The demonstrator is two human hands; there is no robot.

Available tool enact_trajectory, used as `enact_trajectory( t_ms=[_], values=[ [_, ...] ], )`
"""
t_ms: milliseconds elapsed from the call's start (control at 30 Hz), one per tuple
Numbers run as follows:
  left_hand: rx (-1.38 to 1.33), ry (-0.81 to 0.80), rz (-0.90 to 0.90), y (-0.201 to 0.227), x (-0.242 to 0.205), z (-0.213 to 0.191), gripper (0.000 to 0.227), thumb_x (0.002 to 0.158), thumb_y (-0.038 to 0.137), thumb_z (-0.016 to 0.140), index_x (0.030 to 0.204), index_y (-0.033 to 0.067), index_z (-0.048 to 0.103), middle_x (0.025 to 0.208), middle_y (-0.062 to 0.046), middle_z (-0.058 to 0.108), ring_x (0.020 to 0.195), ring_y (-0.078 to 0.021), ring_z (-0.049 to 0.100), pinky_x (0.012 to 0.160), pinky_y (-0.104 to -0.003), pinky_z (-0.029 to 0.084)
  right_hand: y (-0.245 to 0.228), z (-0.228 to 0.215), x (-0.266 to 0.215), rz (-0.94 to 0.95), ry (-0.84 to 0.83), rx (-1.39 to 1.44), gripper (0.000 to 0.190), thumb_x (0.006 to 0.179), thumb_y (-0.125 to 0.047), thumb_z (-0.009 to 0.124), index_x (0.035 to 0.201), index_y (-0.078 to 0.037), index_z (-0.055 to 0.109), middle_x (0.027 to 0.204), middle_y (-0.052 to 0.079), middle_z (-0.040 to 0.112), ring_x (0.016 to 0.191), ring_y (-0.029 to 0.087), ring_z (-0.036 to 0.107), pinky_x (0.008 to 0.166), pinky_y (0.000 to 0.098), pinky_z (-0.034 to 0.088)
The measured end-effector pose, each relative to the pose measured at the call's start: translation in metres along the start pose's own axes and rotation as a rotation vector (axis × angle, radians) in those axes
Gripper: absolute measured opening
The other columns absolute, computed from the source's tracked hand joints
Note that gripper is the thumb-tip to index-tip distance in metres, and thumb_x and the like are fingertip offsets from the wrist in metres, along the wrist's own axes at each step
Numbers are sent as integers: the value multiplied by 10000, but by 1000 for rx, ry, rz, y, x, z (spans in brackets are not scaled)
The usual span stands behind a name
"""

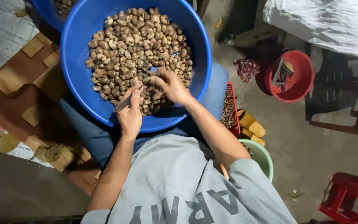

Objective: A person manually processes nuts by using a small tool to pry them open or clean them before sorting them into baskets.

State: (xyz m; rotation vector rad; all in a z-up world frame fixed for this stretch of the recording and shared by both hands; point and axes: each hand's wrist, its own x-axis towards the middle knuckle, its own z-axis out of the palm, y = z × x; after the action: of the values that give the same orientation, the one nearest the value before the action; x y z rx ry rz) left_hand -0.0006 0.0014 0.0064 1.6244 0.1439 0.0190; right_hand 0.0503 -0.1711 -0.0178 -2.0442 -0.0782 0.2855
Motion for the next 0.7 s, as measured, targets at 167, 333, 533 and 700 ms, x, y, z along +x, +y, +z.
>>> enact_trajectory(
  t_ms=[167, 333, 533, 700],
  values=[
    [-47, -117, -12, -1, 1, 0, 333, 1128, 244, 518, 1302, 1, 667, 1231, -296, 692, 1167, -419, 671, 882, -468, 620, 10, 12, -25, 118, 34, 542, 228, 1039, -191, 633, 1126, 17, 668, 671, 117, 676, 596, 160, 691, 553, 256, 558],
    [-13, -117, -20, -3, 2, 1, 285, 1103, 224, 567, 1235, 17, 711, 1172, -266, 724, 1065, -372, 717, 843, -432, 641, 19, 20, -30, 65, 72, 609, 220, 997, -143, 703, 1147, 15, 674, 738, 121, 693, 608, 150, 685, 575, 266, 569],
    [-49, -83, 17, -9, 2, -1, 238, 1080, 196, 619, 1201, 27, 734, 1198, -258, 716, 1106, -379, 698, 862, -470, 631, 5, 19, -34, 41, 34, 553, 261, 982, -24, 694, 1230, 31, 633, 867, 167, 704, 743, 186, 697, 665, 310, 612],
    [-166, -129, 137, -11, 8, 0, 232, 1091, 185, 606, 1207, 34, 738, 1293, -242, 678, 1255, -414, 629, 1012, -572, 554, -7, 15, -33, 31, 65, 432, 310, 980, -39, 740, 1258, 27, 619, 1008, 234, 715, 866, 211, 687, 737, 347, 615]
  ],
)
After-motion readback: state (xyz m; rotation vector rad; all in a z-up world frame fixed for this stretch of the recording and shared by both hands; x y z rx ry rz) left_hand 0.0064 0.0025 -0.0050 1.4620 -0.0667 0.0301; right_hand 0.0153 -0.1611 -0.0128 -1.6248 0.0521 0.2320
